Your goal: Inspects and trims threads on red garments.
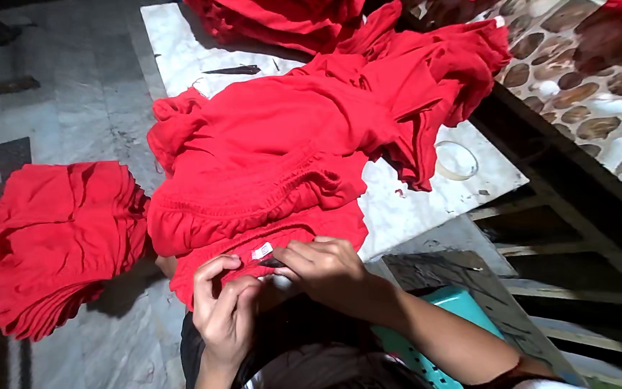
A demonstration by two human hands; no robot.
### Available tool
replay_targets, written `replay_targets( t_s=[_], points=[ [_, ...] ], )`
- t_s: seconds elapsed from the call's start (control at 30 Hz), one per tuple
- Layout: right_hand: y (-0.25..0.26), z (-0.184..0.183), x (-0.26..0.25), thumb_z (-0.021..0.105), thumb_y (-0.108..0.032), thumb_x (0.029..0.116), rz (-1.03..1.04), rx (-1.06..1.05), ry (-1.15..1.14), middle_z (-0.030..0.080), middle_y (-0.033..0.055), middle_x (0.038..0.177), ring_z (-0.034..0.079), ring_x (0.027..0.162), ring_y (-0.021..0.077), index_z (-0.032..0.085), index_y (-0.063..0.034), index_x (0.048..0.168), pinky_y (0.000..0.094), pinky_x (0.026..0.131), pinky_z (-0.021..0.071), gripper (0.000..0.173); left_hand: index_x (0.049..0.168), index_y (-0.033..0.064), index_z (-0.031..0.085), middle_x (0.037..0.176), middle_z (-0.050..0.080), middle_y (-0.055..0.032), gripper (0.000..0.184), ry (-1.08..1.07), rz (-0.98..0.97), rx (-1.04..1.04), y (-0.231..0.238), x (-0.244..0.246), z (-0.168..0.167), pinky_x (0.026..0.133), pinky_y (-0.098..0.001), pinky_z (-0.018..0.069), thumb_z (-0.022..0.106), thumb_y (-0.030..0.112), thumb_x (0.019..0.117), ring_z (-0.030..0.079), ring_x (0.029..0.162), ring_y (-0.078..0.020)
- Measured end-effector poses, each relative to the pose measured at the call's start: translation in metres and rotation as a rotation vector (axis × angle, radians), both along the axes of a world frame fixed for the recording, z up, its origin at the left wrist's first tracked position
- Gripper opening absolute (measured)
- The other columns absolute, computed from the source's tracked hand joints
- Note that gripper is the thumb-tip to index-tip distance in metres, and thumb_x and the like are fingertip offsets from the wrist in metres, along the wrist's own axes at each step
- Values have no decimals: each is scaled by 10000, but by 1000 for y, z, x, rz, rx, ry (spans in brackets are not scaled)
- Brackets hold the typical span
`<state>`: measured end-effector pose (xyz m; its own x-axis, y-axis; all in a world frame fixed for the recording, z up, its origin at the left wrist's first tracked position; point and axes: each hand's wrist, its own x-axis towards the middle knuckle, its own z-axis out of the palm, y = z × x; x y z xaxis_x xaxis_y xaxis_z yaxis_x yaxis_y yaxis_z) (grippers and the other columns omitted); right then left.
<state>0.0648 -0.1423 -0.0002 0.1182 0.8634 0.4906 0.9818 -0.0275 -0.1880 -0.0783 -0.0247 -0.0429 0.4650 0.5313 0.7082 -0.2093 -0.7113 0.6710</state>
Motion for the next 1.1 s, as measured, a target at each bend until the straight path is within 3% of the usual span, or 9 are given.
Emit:
replay_targets(
  t_s=[0.07,0.13,0.2,0.3,0.4,0.5,0.7,0.93,1.1],
  points=[
    [0,1,0,513,-251,1023,-11,28,68,679,70,722,628,544,197,721,-43,957,319,461,456,301,923,103,662,1138,605,32,435,36,54,-12,2,-5,4,995,-128,446,411,413,1095,552,1159,39],
    [-2,4,0,501,-264,1039,9,50,197,708,84,787,660,604,185,702,-27,1005,315,501,491,312,990,2,718,1110,620,-112,381,143,152,18,2,-5,9,980,-129,441,542,334,1051,582,1097,-29],
    [-4,6,-1,504,-270,1049,60,58,329,695,89,817,645,640,162,675,-16,1043,290,531,491,306,927,-10,749,1065,624,-216,283,283,232,96,1,0,11,929,-164,434,646,252,962,588,1017,-144],
    [-5,4,-1,545,-286,1033,95,17,373,681,92,843,641,659,167,661,-16,1066,293,540,498,295,832,24,695,1007,610,-166,241,277,220,114,2,3,10,911,-138,420,604,195,975,573,987,-121],
    [-7,0,1,554,-289,1027,117,-19,316,706,103,936,677,697,190,670,-33,1072,318,548,524,285,896,91,648,1102,555,-1,254,109,59,-122,1,-2,7,955,-83,432,557,279,1040,532,1097,47],
    [-4,0,-3,529,-241,1024,91,-30,180,719,88,926,677,666,196,685,-54,1042,319,523,509,245,916,181,672,1143,559,107,221,21,-17,-228,-2,-4,5,959,-101,460,572,334,1039,528,1135,77],
    [11,3,-13,547,-198,1003,-3,-15,-14,649,70,693,609,519,210,733,-55,977,317,452,449,236,910,158,626,1133,547,76,254,25,17,-100,-5,1,2,1005,-111,432,538,346,1058,516,1158,69],
    [8,-1,-16,546,-201,996,-28,-8,-43,643,72,670,603,507,208,739,-44,982,313,444,435,249,919,153,624,1121,566,74,232,15,-55,-96,-6,-4,0,1015,-128,435,539,316,1059,530,1166,50],
    [7,-2,-15,525,-213,1011,-14,7,-37,640,57,654,596,499,201,746,-63,958,312,441,433,272,867,195,595,1086,600,124,395,-50,-62,-165,-2,-7,3,989,-156,459,356,396,1108,560,1147,31]
  ],
)
